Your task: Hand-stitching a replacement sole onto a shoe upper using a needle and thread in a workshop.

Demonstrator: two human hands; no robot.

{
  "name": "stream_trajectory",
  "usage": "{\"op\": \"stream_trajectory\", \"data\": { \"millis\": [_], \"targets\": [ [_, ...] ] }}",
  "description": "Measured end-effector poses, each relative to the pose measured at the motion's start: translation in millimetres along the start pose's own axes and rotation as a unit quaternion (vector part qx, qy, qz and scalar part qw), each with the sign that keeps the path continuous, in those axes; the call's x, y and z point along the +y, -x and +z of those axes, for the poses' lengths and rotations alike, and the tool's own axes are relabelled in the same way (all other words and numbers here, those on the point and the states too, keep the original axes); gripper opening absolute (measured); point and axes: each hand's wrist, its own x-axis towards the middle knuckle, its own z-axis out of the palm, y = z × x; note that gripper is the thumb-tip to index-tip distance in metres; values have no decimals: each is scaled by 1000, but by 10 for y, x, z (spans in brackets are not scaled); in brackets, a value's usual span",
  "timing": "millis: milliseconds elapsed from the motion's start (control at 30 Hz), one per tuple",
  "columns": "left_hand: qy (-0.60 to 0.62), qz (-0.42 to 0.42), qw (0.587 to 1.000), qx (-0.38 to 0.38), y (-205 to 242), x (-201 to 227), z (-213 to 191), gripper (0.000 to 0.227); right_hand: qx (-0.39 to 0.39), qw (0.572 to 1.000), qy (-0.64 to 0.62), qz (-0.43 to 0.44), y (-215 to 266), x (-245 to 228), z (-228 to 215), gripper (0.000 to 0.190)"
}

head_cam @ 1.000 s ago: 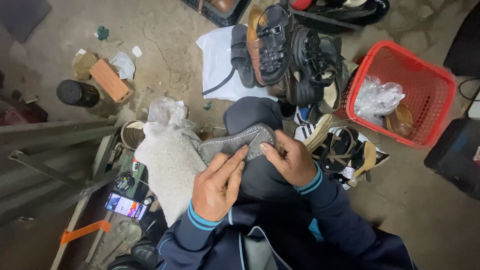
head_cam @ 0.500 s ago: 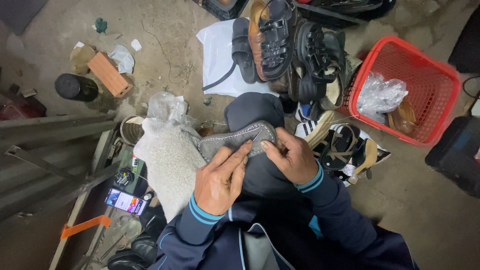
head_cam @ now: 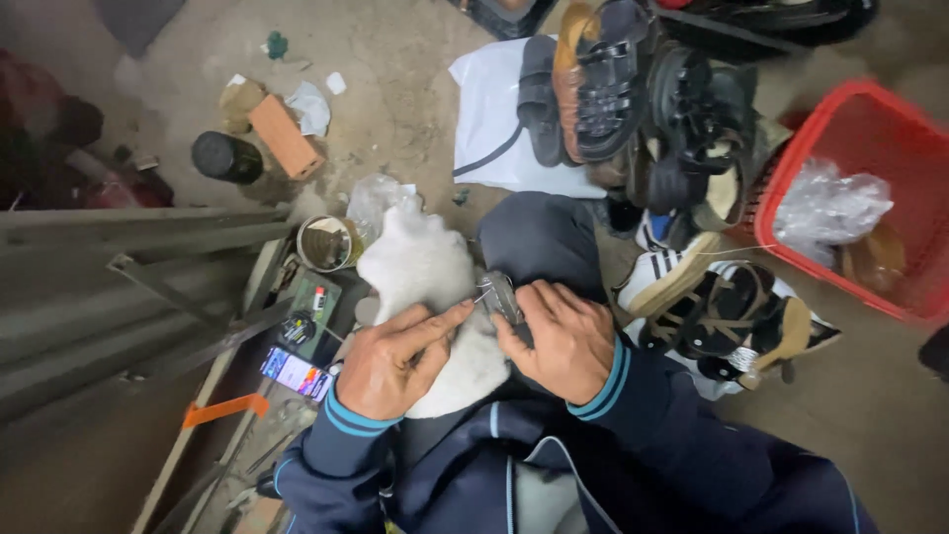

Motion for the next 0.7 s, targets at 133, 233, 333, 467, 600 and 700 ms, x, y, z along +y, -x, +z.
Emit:
{"op": "stream_trajectory", "data": {
  "millis": [133, 233, 333, 467, 600, 700],
  "targets": [
    [-39, 36, 998, -33, -59, -164, -69, 34, -31, 998, 60, -19, -3, -57, 64, 32],
    [-61, 63, 995, -51, -226, -121, -64, 31, -48, 996, 76, -18, 4, -78, 77, 29],
    [-62, 82, 993, -63, -369, -115, -12, 29, -64, 995, 80, -15, -13, -73, 71, 26],
    [-30, 89, 993, -75, -377, -231, 1, 32, -59, 998, 29, 7, 25, -21, 86, 30],
    [-51, 95, 993, -38, -227, -225, -72, 30, -79, 992, -86, 38, -81, 200, -155, 25],
    [-108, 82, 991, 10, -34, -293, 62, 33, -74, 979, -122, 147, -112, 525, -298, 24]
  ]
}}
